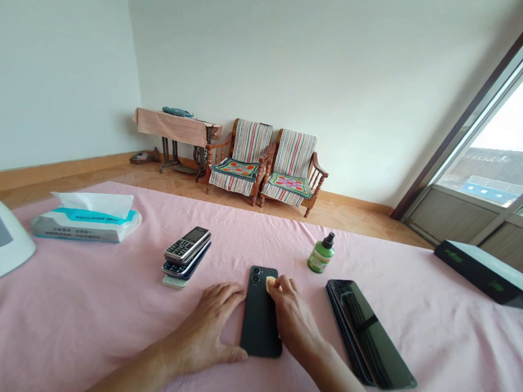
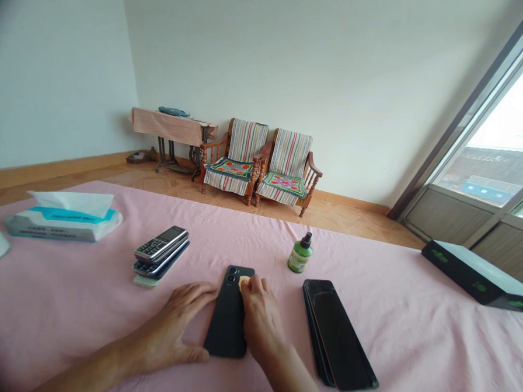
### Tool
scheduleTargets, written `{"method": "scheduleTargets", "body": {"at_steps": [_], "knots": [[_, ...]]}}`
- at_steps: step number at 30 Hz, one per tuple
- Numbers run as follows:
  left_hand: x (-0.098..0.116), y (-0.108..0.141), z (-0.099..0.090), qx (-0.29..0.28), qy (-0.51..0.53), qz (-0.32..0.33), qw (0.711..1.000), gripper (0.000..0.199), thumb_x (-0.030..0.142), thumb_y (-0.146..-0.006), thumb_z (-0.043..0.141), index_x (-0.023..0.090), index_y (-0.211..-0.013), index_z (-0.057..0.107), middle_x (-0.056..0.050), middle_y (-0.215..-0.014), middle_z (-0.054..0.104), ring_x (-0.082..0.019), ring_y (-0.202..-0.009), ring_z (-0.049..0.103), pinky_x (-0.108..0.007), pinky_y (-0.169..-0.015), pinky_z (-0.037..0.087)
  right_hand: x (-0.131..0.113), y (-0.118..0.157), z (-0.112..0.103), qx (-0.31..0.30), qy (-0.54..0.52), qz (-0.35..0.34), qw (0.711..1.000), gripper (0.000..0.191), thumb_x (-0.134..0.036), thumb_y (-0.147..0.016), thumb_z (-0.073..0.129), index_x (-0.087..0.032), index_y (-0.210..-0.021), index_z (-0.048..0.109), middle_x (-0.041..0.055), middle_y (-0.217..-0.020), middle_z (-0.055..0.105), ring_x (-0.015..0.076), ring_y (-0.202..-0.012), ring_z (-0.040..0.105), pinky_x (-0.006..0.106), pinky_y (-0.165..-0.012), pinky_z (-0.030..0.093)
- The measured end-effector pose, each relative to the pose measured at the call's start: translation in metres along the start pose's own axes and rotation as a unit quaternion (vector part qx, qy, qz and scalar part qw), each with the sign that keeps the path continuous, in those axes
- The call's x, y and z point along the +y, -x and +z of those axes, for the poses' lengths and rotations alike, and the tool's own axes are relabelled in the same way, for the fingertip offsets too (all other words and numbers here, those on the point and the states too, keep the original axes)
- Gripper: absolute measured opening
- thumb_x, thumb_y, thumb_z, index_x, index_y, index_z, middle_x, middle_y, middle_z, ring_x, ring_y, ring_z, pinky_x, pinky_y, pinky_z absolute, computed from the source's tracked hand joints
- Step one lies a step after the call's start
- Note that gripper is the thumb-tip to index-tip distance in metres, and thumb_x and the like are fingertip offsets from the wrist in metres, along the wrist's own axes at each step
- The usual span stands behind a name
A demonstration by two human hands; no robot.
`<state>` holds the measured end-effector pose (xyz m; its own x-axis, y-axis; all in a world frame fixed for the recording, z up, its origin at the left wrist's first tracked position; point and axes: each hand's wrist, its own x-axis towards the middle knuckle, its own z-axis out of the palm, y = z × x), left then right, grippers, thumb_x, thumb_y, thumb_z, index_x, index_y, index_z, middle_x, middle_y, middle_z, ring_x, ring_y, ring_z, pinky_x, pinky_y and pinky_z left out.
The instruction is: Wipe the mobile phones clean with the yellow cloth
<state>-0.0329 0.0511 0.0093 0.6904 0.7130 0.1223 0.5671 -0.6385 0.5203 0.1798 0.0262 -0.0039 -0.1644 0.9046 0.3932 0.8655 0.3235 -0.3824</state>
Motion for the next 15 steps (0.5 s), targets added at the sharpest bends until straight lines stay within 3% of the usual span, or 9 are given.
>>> {"method": "scheduleTargets", "body": {"at_steps": [3, 7, 10, 15], "knots": [[0.000, 0.000, 0.001, 0.001, -0.004, -0.002, 1.000, 0.086, 0.061, -0.058, 0.077, 0.021, -0.130, 0.050, -0.012, -0.134, 0.048, -0.036, -0.123, 0.041, -0.050, -0.106, 0.030, -0.003, -0.010, 0.003, 0.018, 0.032, 0.012, 0.999, 0.032, 0.002, -0.080, 0.040, -0.019, -0.087, 0.063, 0.0084, -0.086, 0.057, 0.0218, -0.077, 0.050, 0.031, -0.067, 0.044], [0.000, 0.001, 0.000, -0.002, -0.001, -0.001, 1.000, 0.086, 0.060, -0.060, 0.077, 0.019, -0.130, 0.050, -0.013, -0.134, 0.048, -0.036, -0.124, 0.040, -0.049, -0.106, 0.030, 0.002, -0.011, 0.015, 0.052, 0.020, 0.031, 0.998, 0.034, 0.005, -0.077, 0.039, -0.016, -0.090, 0.062, 0.0090, -0.089, 0.055, 0.0212, -0.084, 0.050, 0.031, -0.073, 0.046], [0.001, 0.001, -0.001, -0.001, 0.007, 0.002, 1.000, 0.085, 0.061, -0.060, 0.077, 0.020, -0.130, 0.049, -0.013, -0.134, 0.048, -0.036, -0.124, 0.040, -0.049, -0.106, 0.029, 0.004, 0.002, 0.015, 0.060, -0.025, 0.015, 0.998, 0.035, 0.006, -0.075, 0.039, -0.017, -0.088, 0.062, 0.0070, -0.088, 0.054, 0.0194, -0.084, 0.050, 0.031, -0.075, 0.047], [0.000, 0.002, 0.000, 0.002, 0.012, 0.002, 1.000, 0.084, 0.059, -0.061, 0.077, 0.022, -0.130, 0.049, -0.012, -0.134, 0.047, -0.035, -0.124, 0.040, -0.048, -0.106, 0.030, -0.002, 0.041, -0.001, 0.012, -0.118, -0.042, 0.992, 0.041, 0.004, -0.072, 0.040, -0.019, -0.096, 0.064, 0.0058, -0.088, 0.053, 0.0181, -0.082, 0.055, 0.028, -0.069, 0.049]]}}
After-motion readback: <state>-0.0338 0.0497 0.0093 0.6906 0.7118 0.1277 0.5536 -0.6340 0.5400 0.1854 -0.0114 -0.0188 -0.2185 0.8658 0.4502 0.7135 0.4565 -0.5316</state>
